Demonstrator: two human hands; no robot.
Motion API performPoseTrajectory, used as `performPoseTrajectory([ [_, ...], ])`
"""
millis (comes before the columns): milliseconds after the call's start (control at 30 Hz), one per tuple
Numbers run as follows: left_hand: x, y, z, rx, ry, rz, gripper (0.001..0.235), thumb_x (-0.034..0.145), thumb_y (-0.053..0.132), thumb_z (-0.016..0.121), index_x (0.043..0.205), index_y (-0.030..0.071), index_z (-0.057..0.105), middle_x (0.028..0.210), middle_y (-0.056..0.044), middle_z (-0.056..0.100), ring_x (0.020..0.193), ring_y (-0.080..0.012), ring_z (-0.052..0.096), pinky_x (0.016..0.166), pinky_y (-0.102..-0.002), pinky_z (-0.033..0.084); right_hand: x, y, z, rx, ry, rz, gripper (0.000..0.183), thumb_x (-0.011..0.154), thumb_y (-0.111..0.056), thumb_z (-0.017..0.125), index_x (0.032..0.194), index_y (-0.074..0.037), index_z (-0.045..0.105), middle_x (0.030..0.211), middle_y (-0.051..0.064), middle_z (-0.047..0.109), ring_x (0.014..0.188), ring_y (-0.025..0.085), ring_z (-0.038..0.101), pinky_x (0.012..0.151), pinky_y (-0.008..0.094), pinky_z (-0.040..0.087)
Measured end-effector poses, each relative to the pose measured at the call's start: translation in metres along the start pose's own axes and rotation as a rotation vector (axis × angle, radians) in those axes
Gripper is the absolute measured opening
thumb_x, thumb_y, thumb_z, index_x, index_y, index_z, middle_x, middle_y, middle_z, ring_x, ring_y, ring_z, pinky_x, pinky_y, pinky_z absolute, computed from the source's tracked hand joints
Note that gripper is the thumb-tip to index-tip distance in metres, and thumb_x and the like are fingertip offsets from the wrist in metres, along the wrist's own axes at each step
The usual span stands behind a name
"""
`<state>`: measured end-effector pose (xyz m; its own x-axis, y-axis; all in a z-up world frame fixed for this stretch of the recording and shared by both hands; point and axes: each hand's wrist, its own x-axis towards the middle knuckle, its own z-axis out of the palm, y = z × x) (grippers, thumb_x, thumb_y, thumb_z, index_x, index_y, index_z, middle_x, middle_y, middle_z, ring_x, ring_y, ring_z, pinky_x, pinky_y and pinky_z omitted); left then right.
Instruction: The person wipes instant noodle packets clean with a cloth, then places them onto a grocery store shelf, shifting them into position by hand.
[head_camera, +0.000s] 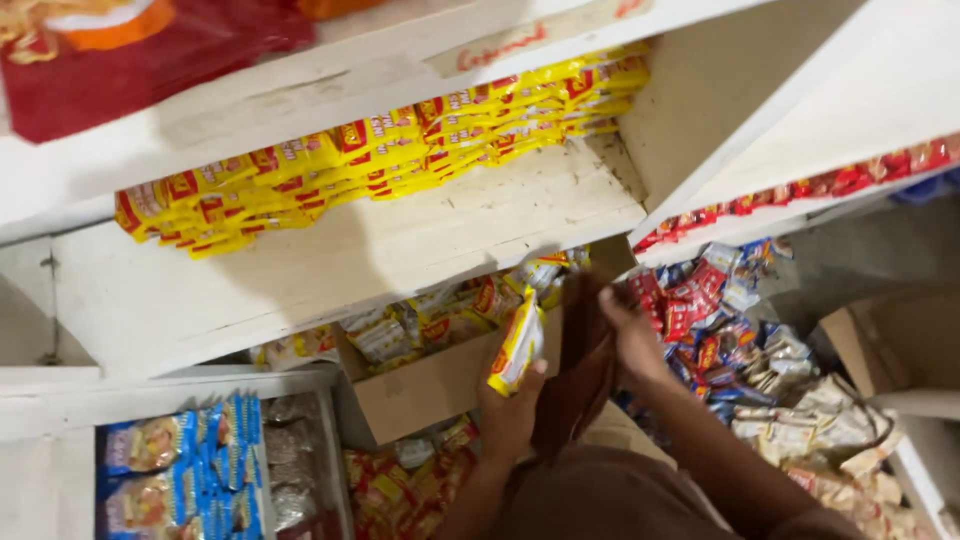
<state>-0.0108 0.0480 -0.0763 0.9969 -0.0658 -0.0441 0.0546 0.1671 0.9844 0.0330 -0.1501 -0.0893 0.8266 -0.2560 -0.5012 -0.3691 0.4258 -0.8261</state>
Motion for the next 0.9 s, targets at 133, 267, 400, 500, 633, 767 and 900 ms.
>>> performPoseTrajectory([
  [133,0.016,0.021,0.002,0.176,0.045,0.139,0.052,0.089,0.012,0.075,0.136,-0.003,0.058,0.127,-0.013,0.065,0.118,-0.0225,0.063,0.101,-0.036,0.05,-0.033,-0.047,0.028,-0.084,-0.136,-0.529,0.051,0.104,-0.021,0.053,0.151,-0.001,0.048,0.147,0.013,0.058,0.134,0.021,0.054,0.114,0.035,0.041],
  [267,0.026,0.003,-0.006,0.419,0.016,0.354,0.041,0.091,0.01,0.073,0.131,0.002,0.065,0.124,-0.014,0.07,0.115,-0.0235,0.067,0.099,-0.037,0.054,-0.063,-0.054,0.048,-0.48,-0.444,-0.925,0.056,0.1,-0.023,0.061,0.149,-0.001,0.046,0.128,0.011,0.057,0.12,0.022,0.057,0.112,0.045,0.045],
  [400,0.006,-0.067,-0.021,0.564,0.07,0.559,0.048,0.093,0.012,0.069,0.137,-0.001,0.055,0.132,-0.02,0.065,0.119,-0.0316,0.064,0.098,-0.04,0.051,-0.083,-0.062,0.061,-1.198,-0.686,-1.393,0.059,0.09,-0.02,0.063,0.145,-0.002,0.052,0.151,0.017,0.054,0.147,0.034,0.047,0.125,0.055,0.028],
  [500,0.014,0.036,0.001,0.198,0.066,0.296,0.038,0.091,0.007,0.069,0.128,0.002,0.065,0.119,-0.014,0.075,0.106,-0.028,0.072,0.093,-0.037,0.057,-0.076,-0.055,0.046,-1.319,-0.638,-1.451,0.051,0.097,-0.011,0.055,0.147,-0.004,0.054,0.156,0.015,0.053,0.151,0.033,0.046,0.127,0.054,0.029],
  [633,0.009,0.027,0.002,0.382,0.164,0.167,0.033,0.087,0.007,0.079,0.118,0.002,0.07,0.109,-0.014,0.075,0.098,-0.0236,0.075,0.089,-0.035,0.059,-0.055,-0.07,0.025,-1.36,-0.556,-1.373,0.052,0.097,-0.01,0.055,0.147,0.0,0.053,0.156,0.017,0.051,0.151,0.034,0.045,0.128,0.055,0.029],
  [767,0.019,0.047,0.001,0.277,0.044,0.43,0.036,0.094,0.001,0.074,0.129,0.002,0.067,0.128,-0.016,0.072,0.121,-0.0299,0.072,0.106,-0.038,0.056,-0.058,-0.087,0.026,-1.316,-0.498,-1.288,0.067,0.084,-0.011,0.069,0.146,0.003,0.049,0.155,0.022,0.049,0.148,0.039,0.044,0.126,0.056,0.029],
  [900,0.028,0.048,0.001,0.415,0.021,0.488,0.049,0.081,-0.001,0.068,0.129,0.002,0.068,0.131,-0.016,0.069,0.124,-0.0342,0.068,0.109,-0.043,0.053,-0.068,-0.084,0.036,-1.267,-0.49,-1.377,0.064,0.085,-0.008,0.074,0.145,0.003,0.052,0.153,0.021,0.052,0.147,0.039,0.048,0.127,0.055,0.032],
])
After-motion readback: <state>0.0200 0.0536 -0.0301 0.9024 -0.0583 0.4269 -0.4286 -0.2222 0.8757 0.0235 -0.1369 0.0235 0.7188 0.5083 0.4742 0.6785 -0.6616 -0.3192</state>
